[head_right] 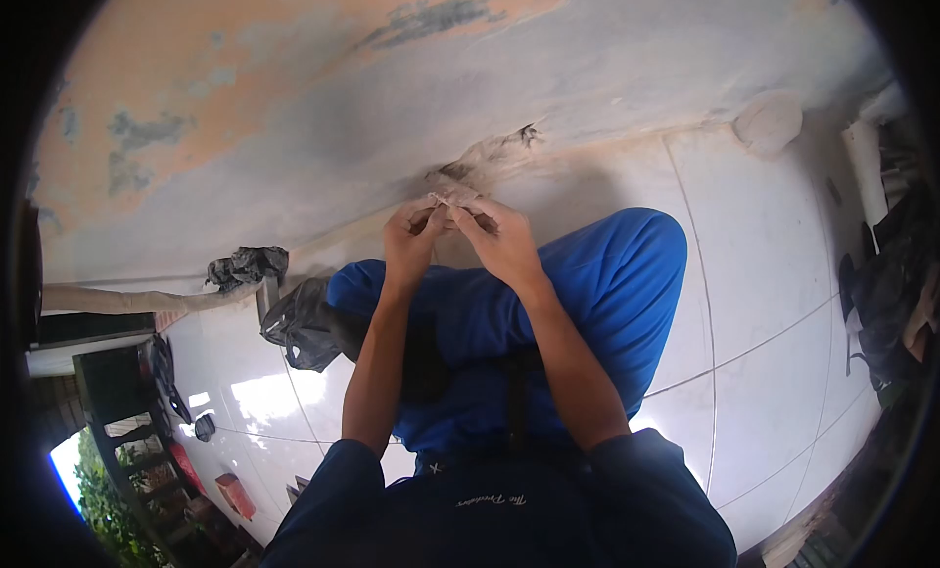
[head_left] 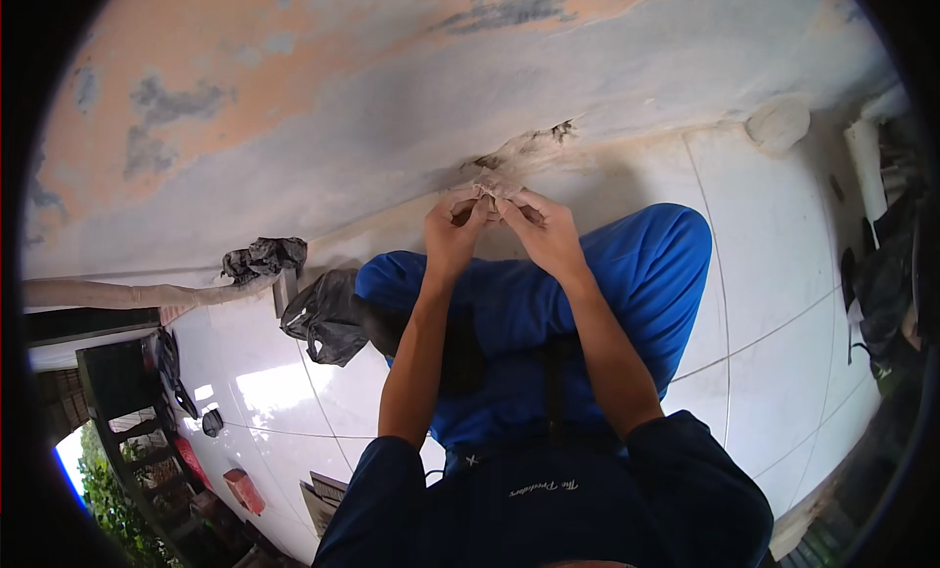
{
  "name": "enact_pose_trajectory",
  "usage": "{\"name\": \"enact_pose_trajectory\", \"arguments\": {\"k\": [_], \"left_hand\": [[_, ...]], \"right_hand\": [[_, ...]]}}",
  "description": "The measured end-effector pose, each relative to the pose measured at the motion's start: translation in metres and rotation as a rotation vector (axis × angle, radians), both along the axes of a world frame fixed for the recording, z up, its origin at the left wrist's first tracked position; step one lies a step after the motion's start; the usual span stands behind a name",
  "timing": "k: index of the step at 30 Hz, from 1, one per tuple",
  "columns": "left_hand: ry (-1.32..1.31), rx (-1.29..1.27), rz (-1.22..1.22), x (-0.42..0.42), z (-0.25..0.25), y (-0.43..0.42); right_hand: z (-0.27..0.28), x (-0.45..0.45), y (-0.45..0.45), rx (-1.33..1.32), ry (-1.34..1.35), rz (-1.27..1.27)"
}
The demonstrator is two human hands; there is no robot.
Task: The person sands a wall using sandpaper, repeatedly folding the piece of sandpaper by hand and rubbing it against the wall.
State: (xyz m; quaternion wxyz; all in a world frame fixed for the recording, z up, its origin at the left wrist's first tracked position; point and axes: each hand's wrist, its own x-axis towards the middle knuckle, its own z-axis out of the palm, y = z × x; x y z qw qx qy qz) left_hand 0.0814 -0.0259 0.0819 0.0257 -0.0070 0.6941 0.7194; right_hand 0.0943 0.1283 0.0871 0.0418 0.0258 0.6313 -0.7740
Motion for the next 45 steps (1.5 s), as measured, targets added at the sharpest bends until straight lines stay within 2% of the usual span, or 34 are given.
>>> {"name": "enact_pose_trajectory", "arguments": {"k": [3, 9, 13, 15, 17, 21, 24, 28, 34, 42, 45], "left_hand": [[0.031, -0.036, -0.007, -0.001, -0.006, -0.004], [0.066, -0.176, 0.058, -0.001, -0.012, -0.004], [0.051, -0.233, 0.076, -0.002, -0.006, -0.001], [0.002, -0.198, 0.074, -0.002, -0.004, 0.001], [-0.018, -0.138, 0.072, -0.003, -0.005, 0.0], [-0.05, 0.018, 0.076, -0.002, -0.004, -0.002], [-0.121, 0.166, 0.073, -0.003, -0.003, -0.005], [-0.092, 0.343, 0.013, -0.001, 0.004, -0.01], [0.104, 0.089, -0.144, -0.003, 0.009, -0.014], [0.142, -0.078, -0.03, -0.004, 0.003, -0.004], [0.148, -0.196, 0.03, -0.002, 0.0, 0.003]], "right_hand": [[0.006, 0.001, 0.0, 0.087, 0.019, 0.0], [-0.002, 0.0, -0.003, 0.309, 0.279, -0.092], [-0.002, 0.001, -0.002, 0.358, 0.238, -0.138], [-0.001, 0.001, -0.002, 0.394, 0.241, -0.163], [-0.017, -0.002, -0.004, 0.227, 0.225, -0.192], [0.0, -0.002, -0.005, -0.067, 0.061, -0.194], [0.013, 0.0, -0.004, -0.083, 0.107, -0.157], [0.006, -0.007, -0.003, 0.075, 0.189, -0.043], [-0.002, -0.015, -0.004, 0.094, 0.227, -0.028], [-0.007, -0.02, 0.001, 0.277, 0.215, -0.092], [0.0, -0.016, -0.002, 0.164, 0.119, -0.155]]}}
